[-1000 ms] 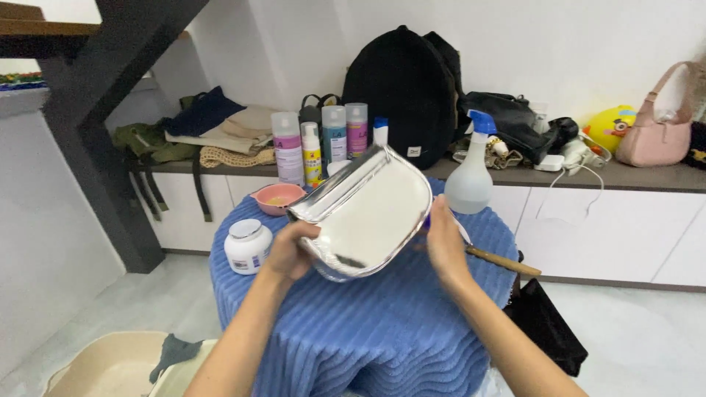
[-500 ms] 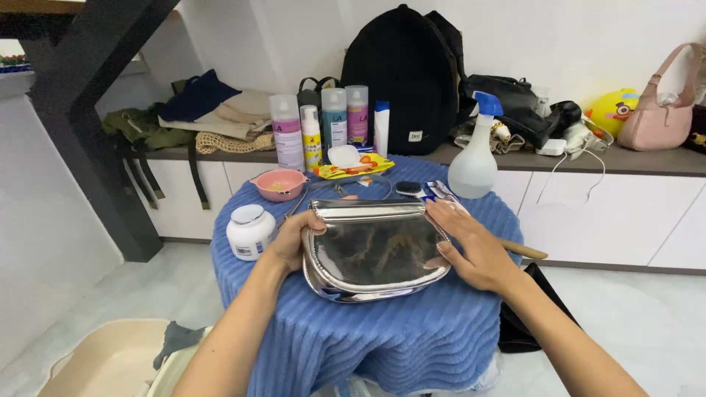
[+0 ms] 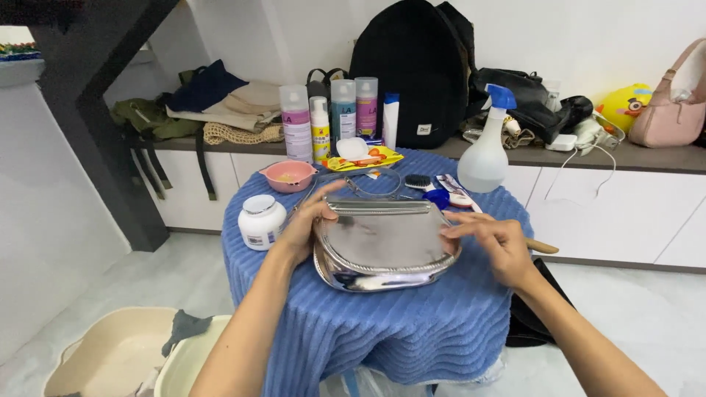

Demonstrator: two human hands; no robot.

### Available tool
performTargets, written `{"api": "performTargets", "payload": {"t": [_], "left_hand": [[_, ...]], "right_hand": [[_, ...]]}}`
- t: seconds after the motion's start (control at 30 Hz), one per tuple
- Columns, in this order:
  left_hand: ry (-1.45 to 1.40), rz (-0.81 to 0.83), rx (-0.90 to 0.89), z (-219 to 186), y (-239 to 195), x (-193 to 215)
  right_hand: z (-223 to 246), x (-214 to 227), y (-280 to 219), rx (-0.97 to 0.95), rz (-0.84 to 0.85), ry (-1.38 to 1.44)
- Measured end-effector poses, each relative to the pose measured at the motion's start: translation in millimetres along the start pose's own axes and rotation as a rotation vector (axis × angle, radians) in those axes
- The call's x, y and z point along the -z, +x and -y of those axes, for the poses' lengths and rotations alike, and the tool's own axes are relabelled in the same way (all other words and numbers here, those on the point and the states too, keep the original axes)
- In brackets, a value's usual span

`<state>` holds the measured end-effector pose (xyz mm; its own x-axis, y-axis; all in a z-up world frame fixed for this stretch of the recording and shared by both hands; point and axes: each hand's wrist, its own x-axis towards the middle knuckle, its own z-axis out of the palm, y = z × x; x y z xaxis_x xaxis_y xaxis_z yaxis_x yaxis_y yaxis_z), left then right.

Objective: Polishing a silver metallic bag by applying a cleaning cream and rubbing it into the surface.

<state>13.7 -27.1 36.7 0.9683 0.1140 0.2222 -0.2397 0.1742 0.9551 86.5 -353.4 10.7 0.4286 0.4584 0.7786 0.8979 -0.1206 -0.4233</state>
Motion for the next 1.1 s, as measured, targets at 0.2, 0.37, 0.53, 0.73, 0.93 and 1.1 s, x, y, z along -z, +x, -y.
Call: {"api": "performTargets", "payload": {"t": [0.2, 0.37, 0.53, 0.73, 0.93, 1.1], "left_hand": [[0.347, -0.183, -0.196, 22, 15, 15], [0.715, -0.442, -0.785, 10, -13, 17], [1.139, -0.849, -1.196, -3, -43, 43], [0.713, -0.735, -0.389, -7, -51, 63], [1.291, -0.567, 0.065, -24, -72, 17], [1.103, 0.009, 0.211, -70, -87, -24]], "right_hand": [[18, -14, 18, -0.187, 0.061, -0.08], [22, -26, 22, -0.192, 0.251, -0.212], [51, -29, 27, -0.302, 0.159, -0.253], [96, -36, 43, -0.986, 0.168, 0.095], [132, -47, 65, -1.115, 0.004, 0.362], [105, -45, 52, -0.99, -0.074, 0.289]]}}
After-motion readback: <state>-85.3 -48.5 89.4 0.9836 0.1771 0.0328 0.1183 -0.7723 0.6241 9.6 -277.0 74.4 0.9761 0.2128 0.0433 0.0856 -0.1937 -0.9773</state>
